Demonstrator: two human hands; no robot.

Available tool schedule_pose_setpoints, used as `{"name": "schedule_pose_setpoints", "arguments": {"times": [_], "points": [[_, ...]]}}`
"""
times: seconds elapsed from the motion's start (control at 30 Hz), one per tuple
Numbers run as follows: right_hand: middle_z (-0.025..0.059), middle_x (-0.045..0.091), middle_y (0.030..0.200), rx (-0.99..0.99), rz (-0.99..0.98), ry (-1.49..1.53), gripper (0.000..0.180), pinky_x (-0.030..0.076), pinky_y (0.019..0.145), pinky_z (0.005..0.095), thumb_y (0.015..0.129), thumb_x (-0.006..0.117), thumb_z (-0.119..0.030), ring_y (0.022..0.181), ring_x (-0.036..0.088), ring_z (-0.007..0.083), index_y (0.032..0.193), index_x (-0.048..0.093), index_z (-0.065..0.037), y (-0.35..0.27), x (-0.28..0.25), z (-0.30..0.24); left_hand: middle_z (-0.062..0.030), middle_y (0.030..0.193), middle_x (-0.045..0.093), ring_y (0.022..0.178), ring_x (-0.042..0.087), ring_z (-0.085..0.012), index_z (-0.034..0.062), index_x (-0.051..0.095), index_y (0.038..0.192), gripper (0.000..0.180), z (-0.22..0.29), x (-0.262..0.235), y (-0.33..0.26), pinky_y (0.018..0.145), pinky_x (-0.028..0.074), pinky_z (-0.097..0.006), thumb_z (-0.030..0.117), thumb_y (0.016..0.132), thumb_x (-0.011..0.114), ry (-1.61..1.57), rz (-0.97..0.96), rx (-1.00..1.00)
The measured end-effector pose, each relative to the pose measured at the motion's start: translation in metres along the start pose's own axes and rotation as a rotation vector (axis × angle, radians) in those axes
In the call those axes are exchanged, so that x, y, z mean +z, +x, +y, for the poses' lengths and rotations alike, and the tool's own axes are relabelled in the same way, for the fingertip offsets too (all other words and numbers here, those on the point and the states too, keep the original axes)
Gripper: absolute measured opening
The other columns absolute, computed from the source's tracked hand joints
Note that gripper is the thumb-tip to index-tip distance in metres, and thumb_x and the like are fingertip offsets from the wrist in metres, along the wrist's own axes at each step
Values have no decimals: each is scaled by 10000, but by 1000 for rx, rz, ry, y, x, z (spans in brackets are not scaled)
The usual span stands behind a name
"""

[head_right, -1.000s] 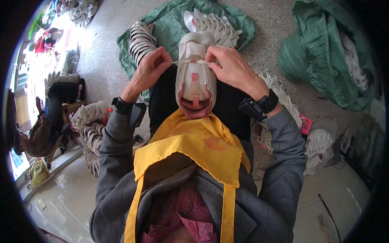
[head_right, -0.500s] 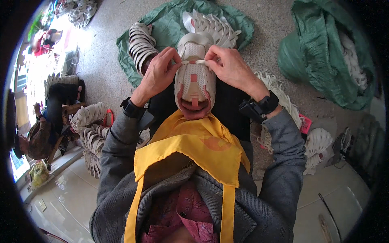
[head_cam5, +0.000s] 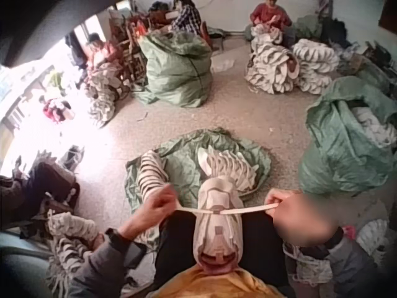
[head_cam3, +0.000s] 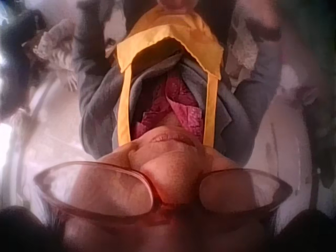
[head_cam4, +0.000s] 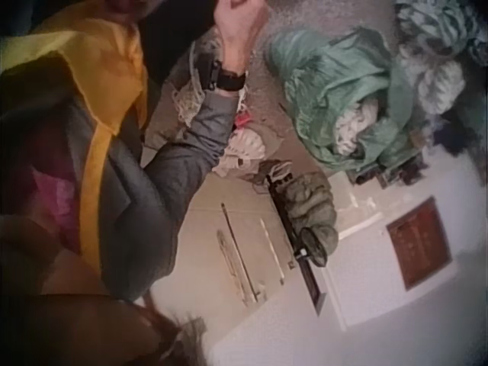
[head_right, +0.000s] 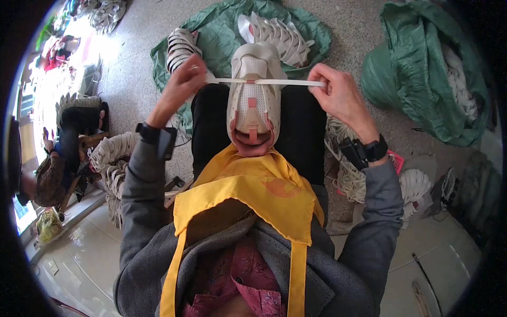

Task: Lacing a pair of white and pink sneakers.

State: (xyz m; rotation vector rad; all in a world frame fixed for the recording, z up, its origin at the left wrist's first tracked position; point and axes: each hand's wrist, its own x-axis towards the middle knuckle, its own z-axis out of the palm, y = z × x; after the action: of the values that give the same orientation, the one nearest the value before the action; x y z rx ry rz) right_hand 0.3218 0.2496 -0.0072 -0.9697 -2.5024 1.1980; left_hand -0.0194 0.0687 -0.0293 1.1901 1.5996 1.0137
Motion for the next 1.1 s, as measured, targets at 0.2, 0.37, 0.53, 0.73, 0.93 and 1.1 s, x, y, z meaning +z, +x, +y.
{"name": "schedule_pose_setpoints", "arguments": {"times": [0.2,0.37,0.53,0.73,0.93,1.1], "points": [[-1,565,688,52,176,-11,62,386,518,250,926,660,-48,577,494,51,984,653,-25,-19,-10,46,51,740,503,692,463,-42,79,520,1000,100,-46,-78,-58,624,389,-232,40,949,596,346,147,-101],[-35,606,735,285,315,246,59,411,498,222,968,626,-25,586,533,36,996,677,-18,-38,-25,102,61,764,473,693,421,-38,54,528,957,133,-20,-65,-83,617,364,-231,79,980,657,114,82,-80],[24,704,835,360,434,230,212,451,478,228,990,603,-30,570,551,42,1159,724,11,-52,-38,132,55,789,515,690,443,-41,49,544,989,130,-8,-55,-93,612,367,-225,65,976,672,298,85,-95],[115,778,989,471,466,224,238,471,460,236,989,610,-38,528,569,59,1188,726,22,-63,-46,136,-2,767,534,678,488,-80,45,563,1001,138,-1,-44,-96,598,404,-255,27,946,689,445,231,73],[145,768,1005,519,517,354,230,575,563,262,997,613,-49,635,673,117,1183,718,35,-76,-49,171,-68,833,584,658,565,-175,23,577,1022,131,21,-40,-104,581,451,-316,-15,938,670,563,182,248],[142,751,965,503,539,462,216,629,683,289,989,625,-36,763,729,179,1162,710,62,-87,-49,209,-114,820,540,658,583,-305,24,580,1033,141,34,-42,-110,586,461,-408,-22,921,653,696,117,402]]}}
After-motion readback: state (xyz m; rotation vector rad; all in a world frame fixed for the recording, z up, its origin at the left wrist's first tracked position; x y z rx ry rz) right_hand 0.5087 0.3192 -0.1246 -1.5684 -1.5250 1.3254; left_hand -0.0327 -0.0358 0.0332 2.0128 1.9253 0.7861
